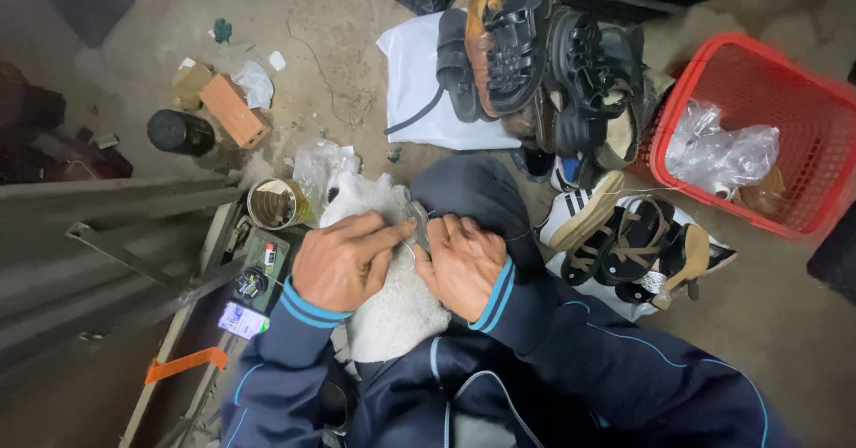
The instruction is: The person is hand-sewing the sole of a shoe to its upper part using a needle and thread.
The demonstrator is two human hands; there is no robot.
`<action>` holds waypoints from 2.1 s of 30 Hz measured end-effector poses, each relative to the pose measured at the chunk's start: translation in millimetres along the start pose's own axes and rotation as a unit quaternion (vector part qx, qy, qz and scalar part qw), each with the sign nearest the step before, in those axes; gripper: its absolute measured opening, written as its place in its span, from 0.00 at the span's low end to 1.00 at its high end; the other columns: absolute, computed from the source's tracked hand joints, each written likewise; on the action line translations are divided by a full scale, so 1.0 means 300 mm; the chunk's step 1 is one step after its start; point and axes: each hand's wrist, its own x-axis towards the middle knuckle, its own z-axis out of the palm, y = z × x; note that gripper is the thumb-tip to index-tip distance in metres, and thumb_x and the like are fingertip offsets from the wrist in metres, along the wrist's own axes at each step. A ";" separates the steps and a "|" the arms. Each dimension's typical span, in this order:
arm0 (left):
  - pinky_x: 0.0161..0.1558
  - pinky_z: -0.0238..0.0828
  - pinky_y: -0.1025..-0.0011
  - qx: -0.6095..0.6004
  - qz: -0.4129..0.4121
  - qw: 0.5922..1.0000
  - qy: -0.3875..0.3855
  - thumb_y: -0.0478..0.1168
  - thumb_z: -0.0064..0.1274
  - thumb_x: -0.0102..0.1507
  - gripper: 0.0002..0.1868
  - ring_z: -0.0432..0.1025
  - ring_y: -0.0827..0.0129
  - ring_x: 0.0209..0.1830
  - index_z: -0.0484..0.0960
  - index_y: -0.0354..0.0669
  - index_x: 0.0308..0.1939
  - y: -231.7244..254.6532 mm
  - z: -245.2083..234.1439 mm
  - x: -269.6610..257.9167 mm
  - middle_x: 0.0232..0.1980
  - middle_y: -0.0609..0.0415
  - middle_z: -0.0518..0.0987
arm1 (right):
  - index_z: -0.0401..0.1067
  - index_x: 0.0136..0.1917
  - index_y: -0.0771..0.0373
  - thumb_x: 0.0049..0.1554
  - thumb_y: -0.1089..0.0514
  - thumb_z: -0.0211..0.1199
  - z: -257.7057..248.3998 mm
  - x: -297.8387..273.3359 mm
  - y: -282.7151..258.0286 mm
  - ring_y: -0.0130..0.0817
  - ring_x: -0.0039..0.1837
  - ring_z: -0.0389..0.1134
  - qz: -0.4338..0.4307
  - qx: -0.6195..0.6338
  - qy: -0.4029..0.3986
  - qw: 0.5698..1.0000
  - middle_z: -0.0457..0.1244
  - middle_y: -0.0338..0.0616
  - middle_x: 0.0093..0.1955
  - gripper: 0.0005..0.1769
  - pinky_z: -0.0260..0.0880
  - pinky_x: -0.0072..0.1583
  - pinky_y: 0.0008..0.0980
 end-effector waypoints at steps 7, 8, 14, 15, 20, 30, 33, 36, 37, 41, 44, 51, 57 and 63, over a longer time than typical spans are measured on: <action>0.36 0.78 0.63 -0.102 -0.045 0.992 0.058 0.35 0.47 0.66 0.16 0.79 0.56 0.34 0.89 0.53 0.50 -0.021 0.048 -0.072 0.33 0.58 0.83 | 0.75 0.52 0.58 0.57 0.45 0.66 -0.058 0.003 0.136 0.43 0.47 0.74 0.014 0.150 -0.009 0.989 0.69 0.40 0.43 0.17 0.75 0.42 0.45; 0.37 0.77 0.63 -0.079 -0.047 0.994 0.067 0.35 0.47 0.67 0.14 0.79 0.56 0.36 0.88 0.51 0.49 -0.033 0.064 -0.094 0.35 0.58 0.83 | 0.76 0.50 0.57 0.60 0.49 0.65 -0.068 0.007 0.194 0.41 0.47 0.73 0.057 0.187 0.022 0.980 0.69 0.39 0.44 0.11 0.75 0.45 0.42; 0.39 0.77 0.63 -0.001 -0.043 0.995 0.093 0.35 0.49 0.68 0.09 0.79 0.56 0.38 0.86 0.48 0.46 0.009 0.104 -0.079 0.35 0.55 0.82 | 0.75 0.54 0.57 0.61 0.53 0.67 -0.069 0.015 0.294 0.48 0.61 0.66 0.034 0.050 0.094 0.994 0.64 0.43 0.59 0.10 0.68 0.59 0.45; 0.37 0.77 0.62 -0.008 -0.042 0.995 0.090 0.37 0.48 0.70 0.09 0.78 0.55 0.35 0.85 0.45 0.46 0.034 0.096 -0.054 0.34 0.52 0.81 | 0.76 0.58 0.57 0.63 0.54 0.64 -0.075 0.032 0.246 0.51 0.65 0.65 -0.004 0.082 0.126 0.989 0.65 0.47 0.62 0.11 0.65 0.64 0.48; 0.35 0.77 0.59 0.009 -0.067 0.992 0.102 0.41 0.52 0.70 0.07 0.78 0.54 0.34 0.85 0.48 0.40 0.028 0.107 -0.057 0.32 0.53 0.82 | 0.80 0.50 0.57 0.61 0.57 0.64 -0.048 0.012 0.182 0.49 0.70 0.65 -0.070 0.210 0.021 0.975 0.69 0.43 0.61 0.06 0.65 0.66 0.49; 0.33 0.75 0.62 0.010 -0.085 0.991 0.103 0.43 0.52 0.70 0.09 0.77 0.56 0.31 0.84 0.50 0.37 0.036 0.107 -0.048 0.28 0.55 0.79 | 0.79 0.58 0.62 0.64 0.65 0.59 -0.103 0.072 0.210 0.43 0.45 0.79 0.000 0.511 -0.059 0.857 0.74 0.51 0.43 0.12 0.81 0.44 0.40; 0.34 0.75 0.63 0.037 -0.088 0.991 0.097 0.43 0.52 0.70 0.08 0.76 0.59 0.32 0.84 0.51 0.38 0.039 0.117 -0.050 0.28 0.57 0.79 | 0.72 0.66 0.63 0.66 0.63 0.53 -0.110 0.118 0.171 0.47 0.51 0.77 -0.012 0.348 -0.122 0.930 0.73 0.54 0.48 0.17 0.83 0.47 0.45; 0.35 0.74 0.63 0.056 -0.093 0.989 0.096 0.45 0.51 0.71 0.09 0.76 0.59 0.33 0.83 0.52 0.38 0.035 0.116 -0.050 0.28 0.57 0.78 | 0.64 0.71 0.65 0.66 0.64 0.53 -0.083 0.096 0.176 0.49 0.50 0.77 -0.049 0.306 -0.179 0.934 0.72 0.54 0.46 0.21 0.81 0.46 0.50; 0.35 0.74 0.63 0.058 -0.095 0.989 0.098 0.45 0.51 0.71 0.09 0.76 0.59 0.33 0.83 0.52 0.38 0.030 0.116 -0.050 0.28 0.57 0.78 | 0.64 0.71 0.65 0.66 0.64 0.53 -0.086 0.095 0.178 0.49 0.50 0.77 -0.052 0.306 -0.180 0.933 0.72 0.54 0.46 0.21 0.81 0.46 0.50; 0.35 0.75 0.60 0.041 -0.120 0.988 0.091 0.45 0.53 0.70 0.10 0.77 0.54 0.33 0.82 0.49 0.36 0.008 0.128 -0.050 0.27 0.52 0.78 | 0.62 0.76 0.63 0.64 0.64 0.56 -0.081 0.087 0.203 0.47 0.50 0.77 -0.030 0.323 -0.122 0.938 0.74 0.53 0.46 0.28 0.80 0.49 0.49; 0.35 0.75 0.57 0.004 -0.139 0.988 0.071 0.48 0.55 0.69 0.12 0.78 0.52 0.34 0.81 0.48 0.35 -0.013 0.125 -0.069 0.28 0.51 0.79 | 0.63 0.76 0.63 0.63 0.66 0.57 -0.072 0.080 0.205 0.46 0.50 0.77 -0.019 0.351 -0.097 0.931 0.74 0.52 0.47 0.28 0.81 0.50 0.47; 0.37 0.71 0.49 0.064 -0.428 0.902 0.013 0.71 0.61 0.57 0.35 0.78 0.41 0.32 0.78 0.41 0.21 -0.061 0.060 -0.186 0.21 0.41 0.79 | 0.66 0.75 0.60 0.66 0.60 0.57 -0.045 0.100 0.140 0.34 0.41 0.77 -0.009 0.343 -0.035 0.939 0.74 0.43 0.44 0.25 0.80 0.39 0.34; 0.37 0.74 0.55 0.043 -0.452 0.890 0.041 0.70 0.60 0.59 0.31 0.80 0.47 0.31 0.86 0.44 0.26 -0.062 0.075 -0.274 0.21 0.46 0.81 | 0.78 0.62 0.59 0.64 0.59 0.54 0.023 0.056 0.168 0.41 0.33 0.72 -0.022 0.241 -0.097 0.965 0.71 0.42 0.35 0.17 0.72 0.30 0.37; 0.25 0.65 0.72 -0.183 -0.322 0.919 0.136 0.49 0.57 0.69 0.27 0.66 0.68 0.14 0.76 0.45 0.16 -0.121 0.200 -0.245 0.11 0.53 0.70 | 0.81 0.45 0.63 0.59 0.65 0.53 -0.088 0.047 0.236 0.35 0.33 0.66 -0.012 0.488 -0.029 0.873 0.67 0.49 0.39 0.14 0.70 0.35 0.30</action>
